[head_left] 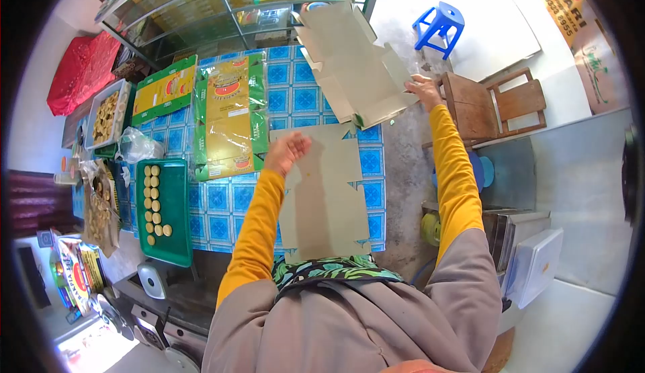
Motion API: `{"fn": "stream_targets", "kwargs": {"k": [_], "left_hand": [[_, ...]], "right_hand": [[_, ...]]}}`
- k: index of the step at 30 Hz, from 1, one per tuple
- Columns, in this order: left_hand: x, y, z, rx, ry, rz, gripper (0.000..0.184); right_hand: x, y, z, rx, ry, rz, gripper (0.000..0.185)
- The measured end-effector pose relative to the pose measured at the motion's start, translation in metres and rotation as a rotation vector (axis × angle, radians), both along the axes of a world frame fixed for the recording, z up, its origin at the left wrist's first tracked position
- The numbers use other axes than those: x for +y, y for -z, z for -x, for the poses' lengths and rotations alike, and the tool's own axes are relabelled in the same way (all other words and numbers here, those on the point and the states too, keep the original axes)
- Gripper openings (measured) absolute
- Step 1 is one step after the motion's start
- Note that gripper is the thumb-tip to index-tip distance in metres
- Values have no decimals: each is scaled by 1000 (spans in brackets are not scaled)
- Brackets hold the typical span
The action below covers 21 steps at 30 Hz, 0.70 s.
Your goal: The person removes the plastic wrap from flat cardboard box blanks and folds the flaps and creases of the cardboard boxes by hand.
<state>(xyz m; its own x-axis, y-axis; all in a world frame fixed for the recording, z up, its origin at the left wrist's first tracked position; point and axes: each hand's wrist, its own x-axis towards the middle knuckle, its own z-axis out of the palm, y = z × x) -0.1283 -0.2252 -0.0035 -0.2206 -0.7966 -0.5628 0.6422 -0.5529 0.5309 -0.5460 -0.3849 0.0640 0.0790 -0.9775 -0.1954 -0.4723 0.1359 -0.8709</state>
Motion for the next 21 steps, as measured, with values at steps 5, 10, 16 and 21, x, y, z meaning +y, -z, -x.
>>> {"fn": "stream_targets", "kwargs": {"k": [5,10,16,21], "left_hand": [[79,6,8,-91,-6,-72,32],[132,-5,9,-443,-6,-112,27],[199,-3,17,-1245,-31,187,18],[214,-8,12,-1357,-153,242,19]], "right_hand": [[7,43,-18,662,284,192,46],[17,66,-17,363,472,181,53],[32,91,-18,101,343,93,66],[58,83,-50,-313,352,-15,74]]}}
